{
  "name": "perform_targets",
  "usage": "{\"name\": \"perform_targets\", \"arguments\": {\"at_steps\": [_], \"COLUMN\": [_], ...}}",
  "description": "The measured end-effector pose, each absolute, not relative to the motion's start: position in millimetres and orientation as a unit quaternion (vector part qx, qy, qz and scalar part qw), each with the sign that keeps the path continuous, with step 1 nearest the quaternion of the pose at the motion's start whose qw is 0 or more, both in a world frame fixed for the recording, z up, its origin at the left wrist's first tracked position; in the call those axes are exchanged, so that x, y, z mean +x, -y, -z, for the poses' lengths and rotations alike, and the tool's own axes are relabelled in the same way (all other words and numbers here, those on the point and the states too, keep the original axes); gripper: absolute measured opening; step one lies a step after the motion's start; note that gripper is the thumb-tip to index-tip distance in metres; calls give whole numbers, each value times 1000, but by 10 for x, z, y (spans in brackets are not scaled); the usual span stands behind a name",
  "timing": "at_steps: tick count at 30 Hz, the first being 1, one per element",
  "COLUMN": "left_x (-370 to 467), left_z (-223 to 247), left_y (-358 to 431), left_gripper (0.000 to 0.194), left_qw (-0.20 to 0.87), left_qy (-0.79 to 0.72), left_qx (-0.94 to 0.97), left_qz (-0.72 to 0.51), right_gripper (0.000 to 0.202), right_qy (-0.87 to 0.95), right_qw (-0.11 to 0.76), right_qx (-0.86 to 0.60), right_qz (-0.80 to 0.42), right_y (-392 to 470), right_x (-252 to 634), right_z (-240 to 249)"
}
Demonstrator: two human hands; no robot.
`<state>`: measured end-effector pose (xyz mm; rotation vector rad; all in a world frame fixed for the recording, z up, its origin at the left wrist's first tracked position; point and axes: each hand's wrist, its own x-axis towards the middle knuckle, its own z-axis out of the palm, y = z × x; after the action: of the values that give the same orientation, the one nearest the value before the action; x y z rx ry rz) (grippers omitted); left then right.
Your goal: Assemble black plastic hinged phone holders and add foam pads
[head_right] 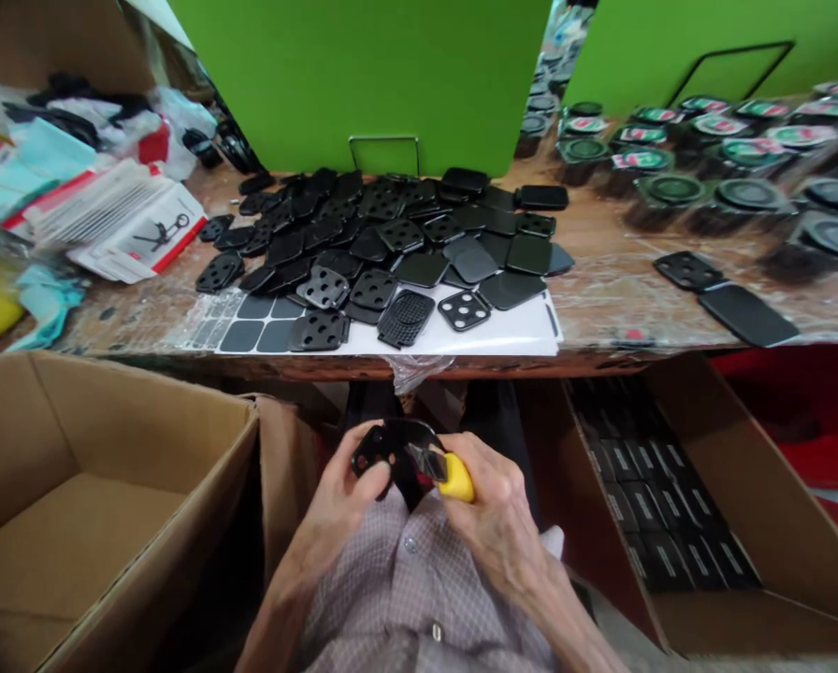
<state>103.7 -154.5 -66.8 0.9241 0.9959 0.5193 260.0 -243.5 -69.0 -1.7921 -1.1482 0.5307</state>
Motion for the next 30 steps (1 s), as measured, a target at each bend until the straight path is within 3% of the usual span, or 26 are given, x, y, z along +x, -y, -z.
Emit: {"name": "perform_targets", "arguments": {"at_steps": [2,6,12,24,27,30], "left_x": [1067,1104,1228,1285,1304,1295], "left_z": [636,637,668,797,774,733], "left_y": [1491,1363,1344,1339,1375,1388], "left_gripper": [37,28,27,27,26,24], "left_qw": [706,767,849,836,820,806], "left_qy": [-441,-363,-328,-341,-348,-379], "left_qx": [495,486,360,350,382,388], "left_qz": [-248,-209,-206,-248,-245,-236], "right_gripper": [22,39,38,41,40,54], "right_qy": [373,138,55,82,177,260], "right_qw": [501,621,689,643,582,528], "right_qx": [-725,-641,-527,-574,-694,-776], "right_qz": [-290,-429,-495,-500,-386,-225], "right_y": [2454,2474,2504,2551,2496,2392], "right_x": [2638,2801,2885,2812,2789,2763], "right_z": [660,638,667,811,804,793]}}
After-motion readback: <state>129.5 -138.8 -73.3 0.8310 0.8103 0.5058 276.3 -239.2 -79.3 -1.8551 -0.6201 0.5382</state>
